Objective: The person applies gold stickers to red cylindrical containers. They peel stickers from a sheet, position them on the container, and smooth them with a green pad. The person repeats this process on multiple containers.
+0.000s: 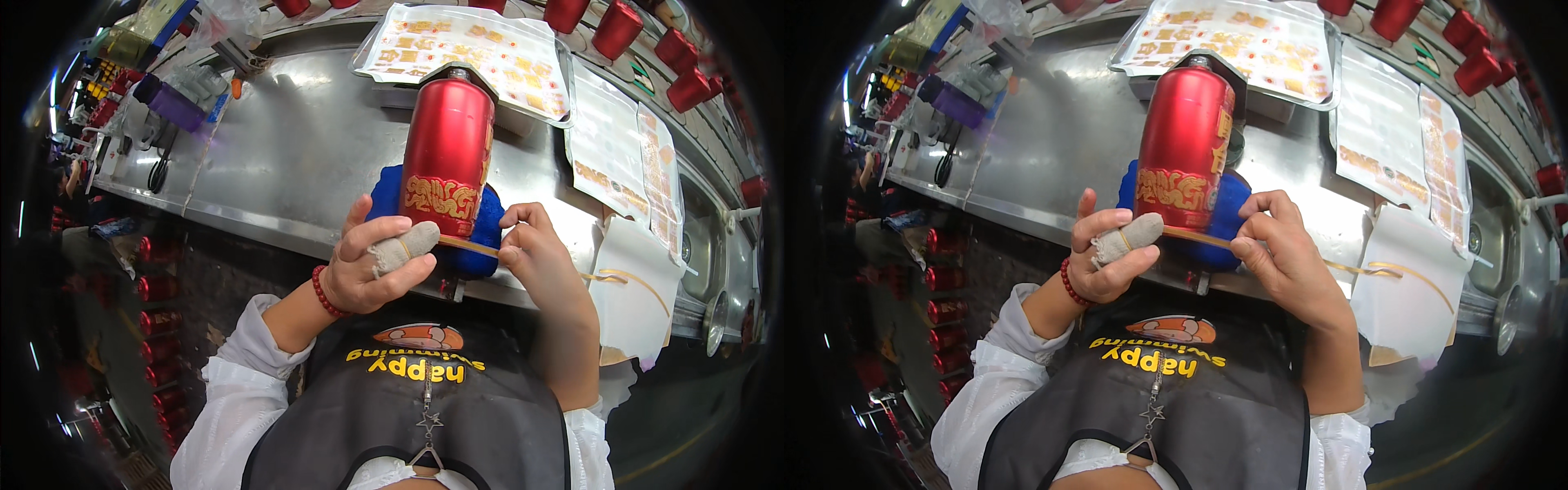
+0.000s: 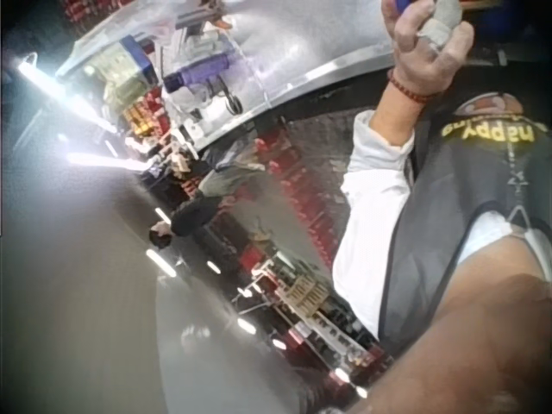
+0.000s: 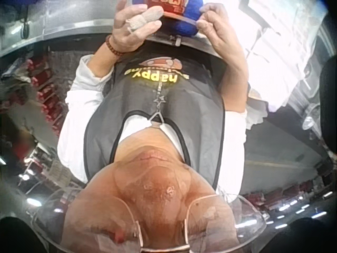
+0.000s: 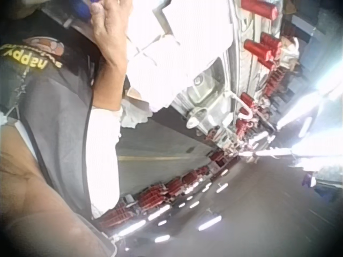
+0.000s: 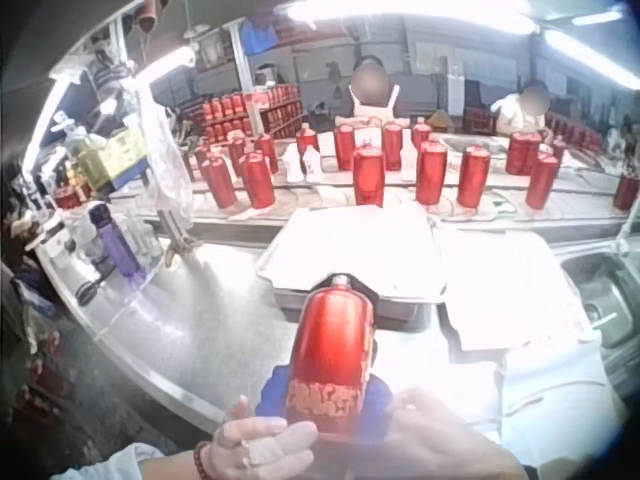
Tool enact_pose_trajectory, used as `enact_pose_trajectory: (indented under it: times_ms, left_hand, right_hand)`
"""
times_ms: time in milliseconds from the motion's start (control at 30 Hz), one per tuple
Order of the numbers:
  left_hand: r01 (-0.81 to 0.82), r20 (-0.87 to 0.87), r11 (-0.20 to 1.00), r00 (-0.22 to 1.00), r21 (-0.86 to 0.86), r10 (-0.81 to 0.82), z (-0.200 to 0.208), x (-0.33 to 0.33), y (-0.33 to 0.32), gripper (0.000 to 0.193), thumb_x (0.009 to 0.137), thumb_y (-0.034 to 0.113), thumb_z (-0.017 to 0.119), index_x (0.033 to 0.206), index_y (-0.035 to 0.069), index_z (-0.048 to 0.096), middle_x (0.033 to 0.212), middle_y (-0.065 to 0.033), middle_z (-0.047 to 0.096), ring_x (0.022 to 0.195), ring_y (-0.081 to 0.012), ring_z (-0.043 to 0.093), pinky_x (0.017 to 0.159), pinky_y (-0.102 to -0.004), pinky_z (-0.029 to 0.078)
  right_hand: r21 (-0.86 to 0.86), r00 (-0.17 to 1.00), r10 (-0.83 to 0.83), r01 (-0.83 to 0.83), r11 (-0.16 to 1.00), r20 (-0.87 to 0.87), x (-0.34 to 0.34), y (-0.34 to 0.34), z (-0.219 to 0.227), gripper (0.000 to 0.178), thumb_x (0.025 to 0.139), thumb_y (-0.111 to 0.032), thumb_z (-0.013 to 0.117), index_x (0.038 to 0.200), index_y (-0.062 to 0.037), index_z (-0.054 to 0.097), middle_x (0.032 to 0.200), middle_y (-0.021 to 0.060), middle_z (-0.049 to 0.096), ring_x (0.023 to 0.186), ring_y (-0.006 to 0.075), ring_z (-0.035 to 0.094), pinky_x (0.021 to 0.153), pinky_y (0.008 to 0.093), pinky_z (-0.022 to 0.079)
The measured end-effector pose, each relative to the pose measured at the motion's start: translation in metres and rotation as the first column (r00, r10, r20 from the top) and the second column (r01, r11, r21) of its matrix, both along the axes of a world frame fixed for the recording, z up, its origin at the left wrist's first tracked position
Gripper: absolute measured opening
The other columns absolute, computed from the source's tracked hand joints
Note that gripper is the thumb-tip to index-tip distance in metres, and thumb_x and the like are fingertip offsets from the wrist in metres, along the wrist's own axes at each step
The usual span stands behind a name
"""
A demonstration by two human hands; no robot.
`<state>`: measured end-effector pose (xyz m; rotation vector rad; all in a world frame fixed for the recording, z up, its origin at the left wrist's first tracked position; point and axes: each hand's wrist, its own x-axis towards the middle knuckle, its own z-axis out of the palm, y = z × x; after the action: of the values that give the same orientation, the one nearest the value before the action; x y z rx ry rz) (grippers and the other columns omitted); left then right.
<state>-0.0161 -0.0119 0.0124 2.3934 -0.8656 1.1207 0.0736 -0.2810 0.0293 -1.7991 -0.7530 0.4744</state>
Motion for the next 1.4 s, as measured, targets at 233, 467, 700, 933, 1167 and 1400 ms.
enact_pose_trajectory:
  times_ms: [233, 467, 700, 933, 1167, 1400]
  left_hand:
    - [0.047, 0.008, 0.966, 0.999, 0.256, -0.051, 0.021, 0.005, -0.002, 0.03, 0.079, 0.007, 0.079, 0.103, 0.023, 0.068, 0.112, -0.0005, 0.068, 0.125, -0.0217, 0.056, 0.125, -0.0574, 0.02]
    - [0.044, -0.158, 0.997, 0.986, -0.063, -0.053, 0.007, 0.02, -0.011, 0.034, 0.091, 0.007, 0.067, 0.123, 0.013, 0.057, 0.122, -0.0099, 0.068, 0.129, -0.0324, 0.059, 0.121, -0.0572, 0.028]
    - [-0.004, -0.085, 0.999, 0.996, -0.036, 0.001, -0.003, -0.005, 0.004, 0.031, 0.084, 0.002, 0.074, 0.109, 0.017, 0.065, 0.118, -0.0093, 0.068, 0.121, -0.0258, 0.062, 0.124, -0.0499, 0.029]
    - [-0.008, 0.055, 0.967, 0.998, 0.254, -0.006, 0.019, 0.004, 0.007, 0.015, 0.086, 0.013, 0.073, 0.097, 0.022, 0.067, 0.1, 0.0016, 0.075, 0.125, -0.0167, 0.061, 0.128, -0.0519, 0.011]
    - [-0.022, -0.052, 0.937, 0.998, 0.35, 0.043, 0.023, 0.022, -0.017, 0.029, 0.096, 0.027, 0.06, 0.125, 0.022, 0.061, 0.122, -0.0034, 0.071, 0.137, -0.0272, 0.054, 0.126, -0.0568, 0.005]
    - [-0.05, -0.181, 0.968, 0.984, -0.245, 0.005, -0.001, 0.009, -0.008, 0.043, 0.083, 0.002, 0.077, 0.121, 0.012, 0.06, 0.121, -0.0163, 0.067, 0.127, -0.0357, 0.058, 0.121, -0.057, 0.027]
  right_hand:
    - [0.061, 0.991, 0.01, -0.002, 0.998, -0.134, 0.002, -0.007, -0.008, 0.019, 0.099, -0.018, 0.064, 0.09, -0.0016, 0.059, 0.111, 0.0109, 0.049, 0.105, 0.0246, 0.049, 0.093, 0.0337, 0.043]
    - [0.02, 1.0, 0.01, -0.01, 1.0, 0.003, 0.001, -0.001, -0.002, 0.021, 0.095, -0.018, 0.07, 0.09, -0.0019, 0.058, 0.109, 0.0099, 0.049, 0.102, 0.0227, 0.05, 0.09, 0.0319, 0.044]
    - [0.021, 0.999, -0.039, 0.039, 0.999, 0.006, 0.004, -0.01, -0.004, 0.019, 0.094, -0.016, 0.07, 0.089, -0.0008, 0.058, 0.106, 0.0093, 0.049, 0.098, 0.0209, 0.051, 0.084, 0.0314, 0.046]
    - [0.053, 0.995, -0.073, 0.076, 0.996, -0.064, 0.002, -0.015, -0.011, 0.02, 0.094, -0.016, 0.069, 0.088, -0.0005, 0.058, 0.105, 0.0091, 0.05, 0.097, 0.0202, 0.051, 0.083, 0.0309, 0.045]
    - [0.042, 0.993, -0.084, 0.088, 0.995, -0.089, 0.001, -0.014, -0.01, 0.02, 0.094, -0.016, 0.069, 0.088, -0.0005, 0.058, 0.105, 0.0097, 0.05, 0.097, 0.0215, 0.052, 0.084, 0.0316, 0.045]
    - [0.043, 0.998, -0.064, 0.064, 0.997, -0.01, 0.002, -0.005, -0.003, 0.021, 0.094, -0.016, 0.069, 0.086, -0.0004, 0.058, 0.105, 0.0101, 0.051, 0.098, 0.0227, 0.052, 0.085, 0.032, 0.046]
